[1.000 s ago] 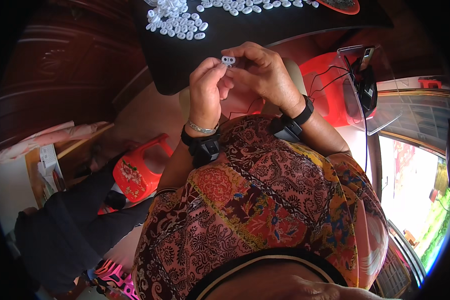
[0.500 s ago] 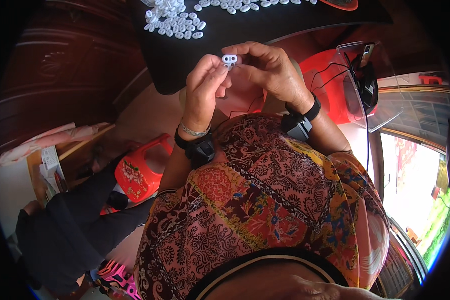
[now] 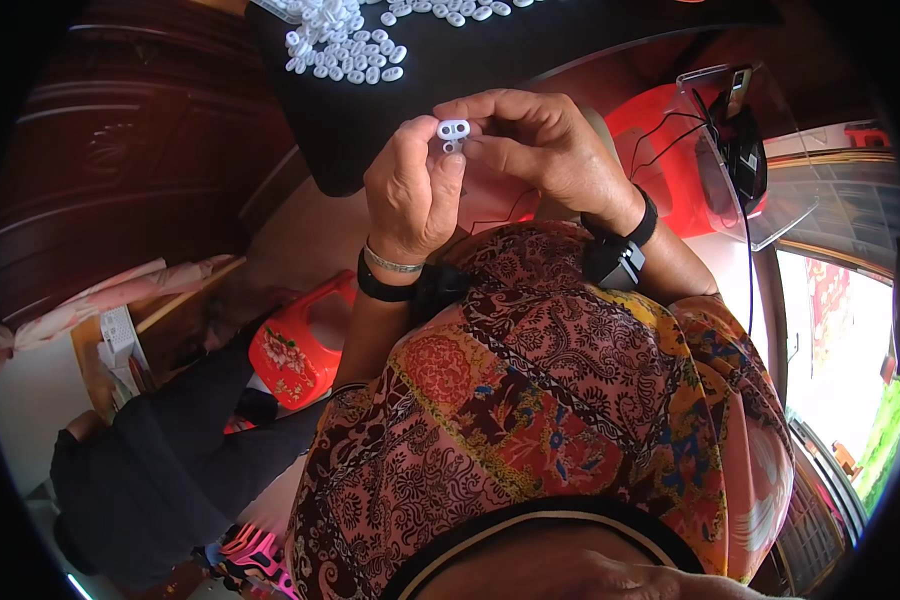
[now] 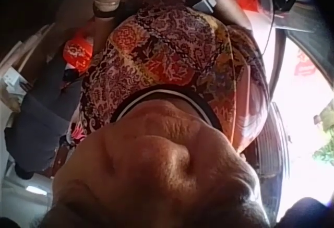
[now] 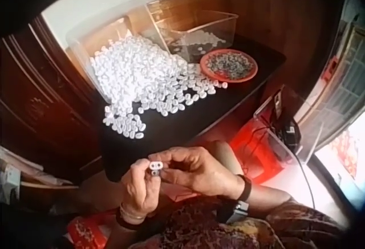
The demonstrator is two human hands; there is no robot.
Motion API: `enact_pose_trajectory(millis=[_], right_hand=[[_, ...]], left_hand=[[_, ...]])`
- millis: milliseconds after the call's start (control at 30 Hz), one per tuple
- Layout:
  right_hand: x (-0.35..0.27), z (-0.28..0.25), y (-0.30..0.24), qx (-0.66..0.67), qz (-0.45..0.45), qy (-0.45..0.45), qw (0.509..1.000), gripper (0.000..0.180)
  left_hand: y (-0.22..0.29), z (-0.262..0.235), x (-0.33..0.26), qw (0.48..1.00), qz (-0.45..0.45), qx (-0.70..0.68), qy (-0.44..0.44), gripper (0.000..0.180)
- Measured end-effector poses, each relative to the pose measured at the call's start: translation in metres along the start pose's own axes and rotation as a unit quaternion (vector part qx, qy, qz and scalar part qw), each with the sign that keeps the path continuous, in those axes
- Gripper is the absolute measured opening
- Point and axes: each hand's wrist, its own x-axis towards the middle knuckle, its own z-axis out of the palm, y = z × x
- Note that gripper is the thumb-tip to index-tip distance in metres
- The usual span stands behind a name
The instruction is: Assembling small metal components into white plastic electrical housings.
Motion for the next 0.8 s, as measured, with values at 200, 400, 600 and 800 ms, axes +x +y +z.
enact_pose_trajectory(millis=[200, 400, 600, 800], right_hand=[[-0.0022, 0.0016, -0.0074, -0.037, 0.032, 0.000, 0.999, 0.034], [-0.0024, 0.0042, -0.0041, -0.030, -0.008, -0.002, 1.000, 0.033], [-0.0045, 0.0049, -0.0092, -0.089, -0.033, 0.004, 0.995, 0.029], [-0.0058, 0.0065, -0.0091, -0.101, -0.049, 0.009, 0.994, 0.028]], left_hand=[[-0.0032, -0.0023, 0.0026, 0.998, 0.045, 0.040, 0.002, 0.024], [0.0005, -0.0025, 0.0049, 0.997, 0.072, 0.038, 0.013, 0.023], [0.0010, -0.0007, 0.0025, 0.997, 0.069, 0.031, 0.017, 0.024], [0.0009, -0.0001, 0.0026, 0.996, 0.081, 0.030, 0.020, 0.026]])
